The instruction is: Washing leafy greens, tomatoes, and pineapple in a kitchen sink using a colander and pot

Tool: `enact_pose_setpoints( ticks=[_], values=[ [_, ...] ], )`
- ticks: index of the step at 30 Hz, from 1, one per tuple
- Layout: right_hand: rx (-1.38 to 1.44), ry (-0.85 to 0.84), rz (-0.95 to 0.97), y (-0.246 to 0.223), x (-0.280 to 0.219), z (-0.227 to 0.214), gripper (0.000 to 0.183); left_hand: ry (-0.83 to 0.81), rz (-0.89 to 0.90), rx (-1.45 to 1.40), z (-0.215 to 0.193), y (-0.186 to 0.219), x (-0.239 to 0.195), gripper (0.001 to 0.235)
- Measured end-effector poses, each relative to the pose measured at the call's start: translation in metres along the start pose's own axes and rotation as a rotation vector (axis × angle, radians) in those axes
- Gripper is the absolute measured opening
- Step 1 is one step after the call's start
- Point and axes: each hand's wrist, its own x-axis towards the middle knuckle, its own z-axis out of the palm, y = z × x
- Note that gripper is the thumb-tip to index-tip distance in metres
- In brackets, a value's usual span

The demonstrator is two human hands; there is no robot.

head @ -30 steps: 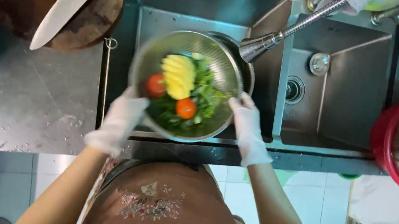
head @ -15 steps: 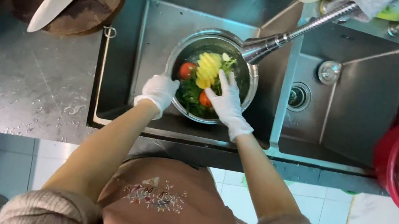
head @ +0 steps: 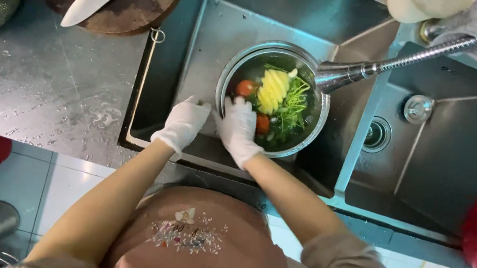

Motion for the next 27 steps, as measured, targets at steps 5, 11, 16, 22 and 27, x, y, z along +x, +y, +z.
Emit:
enact_pose_setpoints(
  ticks=[5, 11, 16, 22, 27],
  values=[
    [0.109, 0.261, 0.254, -0.011, 0.038, 0.012, 0.056, -0.036, -0.035, -0.053, -0.026, 0.002, -0.035, 0.049],
    [0.682, 0.302, 0.489, 0.007, 0.046, 0.043, 0.040, -0.007, -0.059, -0.189, -0.041, -0.019, -0.045, 0.047],
    [1.114, 0.431, 0.440, 0.012, -0.012, -0.085, 0.034, 0.011, -0.019, -0.365, -0.052, -0.038, -0.058, 0.040],
    [1.373, 0.160, 0.423, 0.051, 0.011, -0.058, 0.028, 0.054, -0.008, -0.422, -0.063, -0.038, -0.083, 0.033],
    [1.102, 0.122, 0.495, 0.061, 0.042, 0.008, 0.029, 0.073, -0.024, -0.483, -0.066, -0.036, -0.094, 0.031]
  ],
)
